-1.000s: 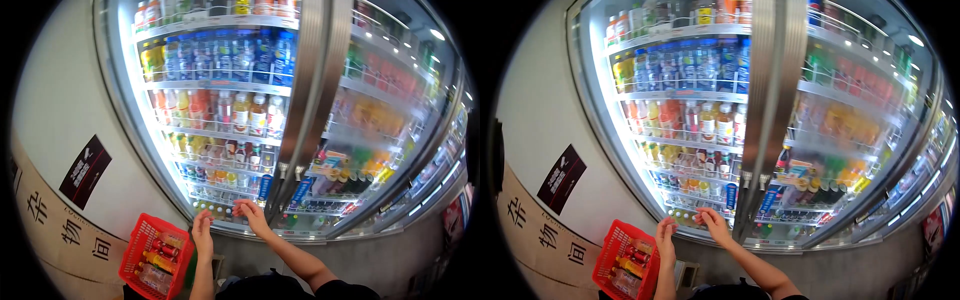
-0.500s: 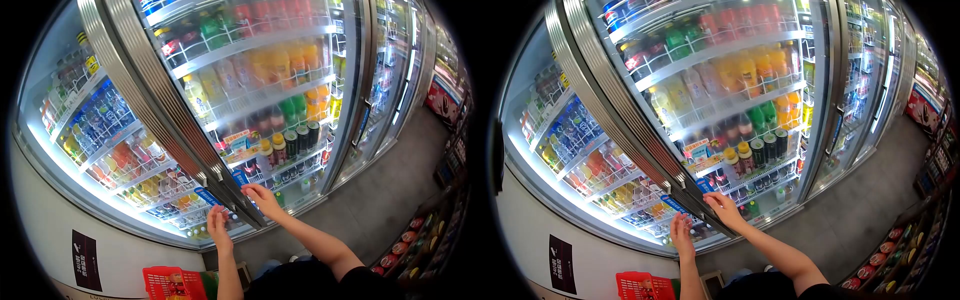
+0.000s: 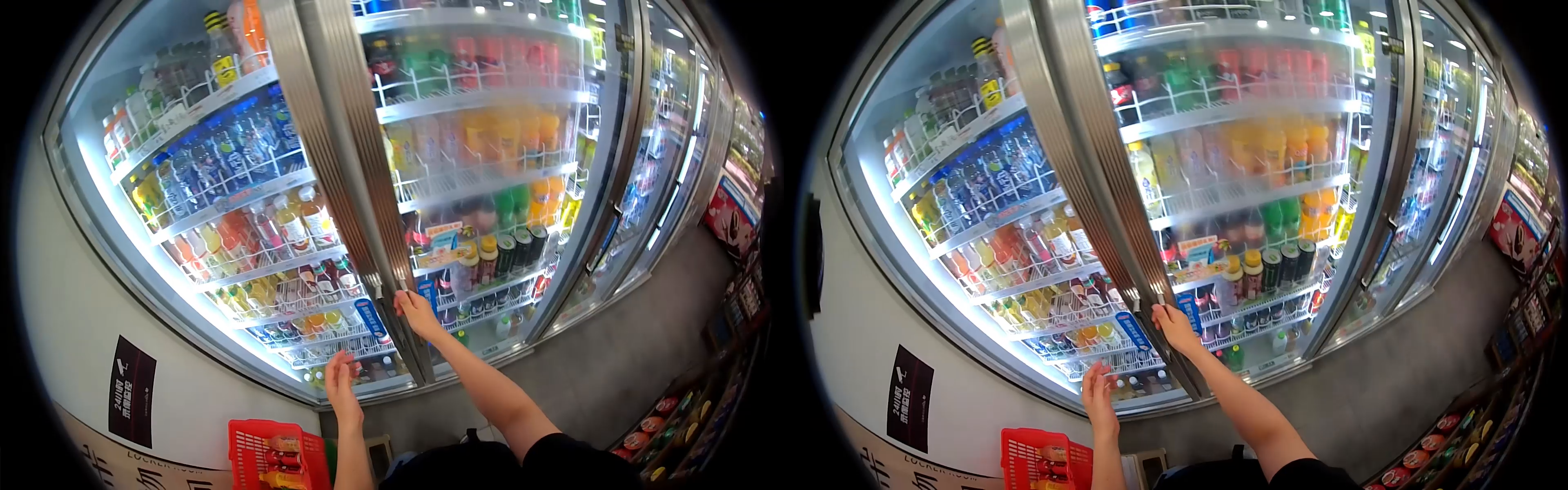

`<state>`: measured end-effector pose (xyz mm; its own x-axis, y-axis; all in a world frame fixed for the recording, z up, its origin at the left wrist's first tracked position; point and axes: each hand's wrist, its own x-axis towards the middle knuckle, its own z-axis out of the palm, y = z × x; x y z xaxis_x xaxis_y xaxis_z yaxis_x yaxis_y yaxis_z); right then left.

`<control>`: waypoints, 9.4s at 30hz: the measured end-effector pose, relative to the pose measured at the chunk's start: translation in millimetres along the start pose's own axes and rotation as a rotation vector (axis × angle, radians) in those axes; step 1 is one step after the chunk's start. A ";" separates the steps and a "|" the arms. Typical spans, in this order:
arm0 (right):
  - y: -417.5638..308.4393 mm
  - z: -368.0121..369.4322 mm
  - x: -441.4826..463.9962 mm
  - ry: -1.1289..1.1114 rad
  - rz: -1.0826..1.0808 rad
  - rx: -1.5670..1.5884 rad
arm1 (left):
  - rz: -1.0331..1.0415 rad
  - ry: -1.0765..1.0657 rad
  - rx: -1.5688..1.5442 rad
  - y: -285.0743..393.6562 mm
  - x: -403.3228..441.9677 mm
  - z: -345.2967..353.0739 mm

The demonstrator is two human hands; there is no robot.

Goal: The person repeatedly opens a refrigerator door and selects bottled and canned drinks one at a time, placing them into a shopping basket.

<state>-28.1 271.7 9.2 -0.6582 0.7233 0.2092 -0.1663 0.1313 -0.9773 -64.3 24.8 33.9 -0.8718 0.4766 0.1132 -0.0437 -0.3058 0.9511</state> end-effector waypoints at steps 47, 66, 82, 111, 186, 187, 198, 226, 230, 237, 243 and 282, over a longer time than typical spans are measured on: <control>-45.8 3.5 -215.4 0.595 -0.043 -0.076 | -0.174 -0.372 -0.069 -16.9 -102.2 -69.6; -100.4 -86.3 -399.2 0.884 -0.019 -0.408 | -0.234 -0.536 -0.043 -26.3 -261.1 5.5; -135.2 -132.9 -452.9 0.897 -0.958 -0.864 | -0.258 -0.714 -0.121 -32.6 -271.7 103.2; -154.6 -270.9 -24.0 0.443 -0.147 0.131 | 0.073 -0.803 -0.174 20.3 129.1 353.3; -170.6 -264.7 62.1 0.267 -0.264 -0.122 | -0.074 -1.226 -0.193 27.1 184.8 433.1; -172.1 -262.4 57.2 0.242 -0.242 -0.109 | -0.056 -1.228 -0.172 24.5 184.5 431.8; -131.9 -257.2 10.8 0.362 -0.194 0.018 | -0.275 -1.333 -0.183 -20.0 162.0 397.8; -132.6 -150.8 -120.2 -0.127 -0.036 0.168 | -0.184 -0.737 -0.177 8.5 1.2 193.3; -117.3 -107.5 -138.0 -0.279 -0.050 0.198 | -0.167 -0.570 -0.203 14.8 -27.9 135.3; -93.0 -43.5 -173.7 -0.429 0.070 0.258 | -0.091 -0.403 -0.123 13.3 -68.9 49.1; -87.3 -2.5 -183.3 -0.578 0.096 0.328 | -0.109 -0.230 -0.082 16.9 -87.2 4.0; -21.8 342.5 -174.2 -1.169 0.217 0.297 | 0.036 0.355 -0.005 44.9 -63.5 -300.9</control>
<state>-161.3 -89.4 5.6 -0.9305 -0.3532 0.0972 -0.0317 -0.1867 -0.9819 -157.8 -267.2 -17.1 -0.9880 0.1495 0.0388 -0.0115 -0.3220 0.9467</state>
